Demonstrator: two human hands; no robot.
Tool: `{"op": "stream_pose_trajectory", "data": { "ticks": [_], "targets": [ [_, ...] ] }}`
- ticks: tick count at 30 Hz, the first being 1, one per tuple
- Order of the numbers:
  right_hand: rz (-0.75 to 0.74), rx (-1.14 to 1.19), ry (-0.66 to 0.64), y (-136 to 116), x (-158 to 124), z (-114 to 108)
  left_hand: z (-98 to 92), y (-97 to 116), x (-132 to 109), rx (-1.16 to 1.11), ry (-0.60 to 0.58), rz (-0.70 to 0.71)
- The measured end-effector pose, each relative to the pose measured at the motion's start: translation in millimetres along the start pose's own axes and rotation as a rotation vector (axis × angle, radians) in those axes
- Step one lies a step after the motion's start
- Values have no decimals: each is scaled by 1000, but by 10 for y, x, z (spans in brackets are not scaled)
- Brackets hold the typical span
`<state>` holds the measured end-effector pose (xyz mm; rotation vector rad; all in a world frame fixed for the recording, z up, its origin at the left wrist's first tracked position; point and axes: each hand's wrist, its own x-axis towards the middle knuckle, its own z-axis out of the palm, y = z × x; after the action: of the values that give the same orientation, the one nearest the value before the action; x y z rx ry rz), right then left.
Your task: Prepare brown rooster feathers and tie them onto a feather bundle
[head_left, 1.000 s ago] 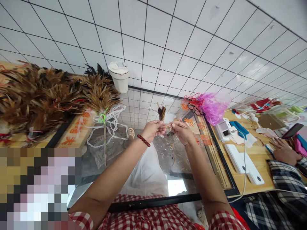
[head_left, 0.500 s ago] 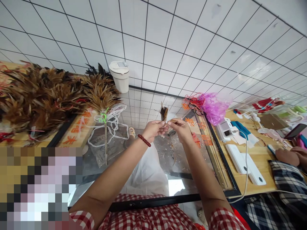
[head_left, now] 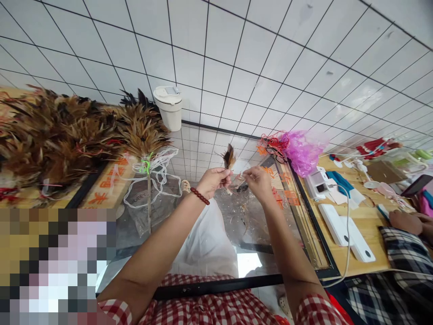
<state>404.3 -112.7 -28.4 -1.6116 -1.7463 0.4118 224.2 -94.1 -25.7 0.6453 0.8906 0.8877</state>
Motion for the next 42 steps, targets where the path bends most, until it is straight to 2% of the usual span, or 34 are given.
{"op": "stream_pose_trajectory", "data": {
  "ticks": [3,4,6,8,10,14,16,18,22,27,31,35,38,40,42],
  "targets": [
    [-28,-220,-302,-89,-126,62,-4,33,7,-37,67,21],
    [-25,-285,-361,-127,-167,103,-6,42,9,-46,80,28],
    [-10,-390,-414,-175,-223,181,-9,57,12,-66,104,39],
    [20,-354,-432,-167,-229,218,-12,73,12,-86,127,49],
    [89,-94,-406,-117,-191,199,-12,83,8,-115,152,71],
    [325,622,-296,-73,-90,90,28,55,-4,-165,202,89],
    [372,789,-231,-115,-62,74,72,11,-12,-160,190,48],
    [350,833,-139,-169,-48,103,119,-41,-22,-168,144,-10],
    [250,704,-11,-208,-41,211,177,-115,-37,-254,56,-83],
    [-3,133,90,-224,-83,198,182,-117,-47,-270,64,-76],
    [-199,-301,-104,-403,-176,141,190,-129,-46,-244,124,-46],
    [-210,-671,-240,-624,-279,110,202,-194,-18,-189,177,-32],
    [-189,-588,-233,-630,-289,42,205,-236,3,-143,231,21],
    [-125,-340,-183,-536,-249,-8,210,-246,4,-122,213,53],
    [1,2,-154,-404,-183,-26,223,-245,-9,-107,176,61]
  ]
}}
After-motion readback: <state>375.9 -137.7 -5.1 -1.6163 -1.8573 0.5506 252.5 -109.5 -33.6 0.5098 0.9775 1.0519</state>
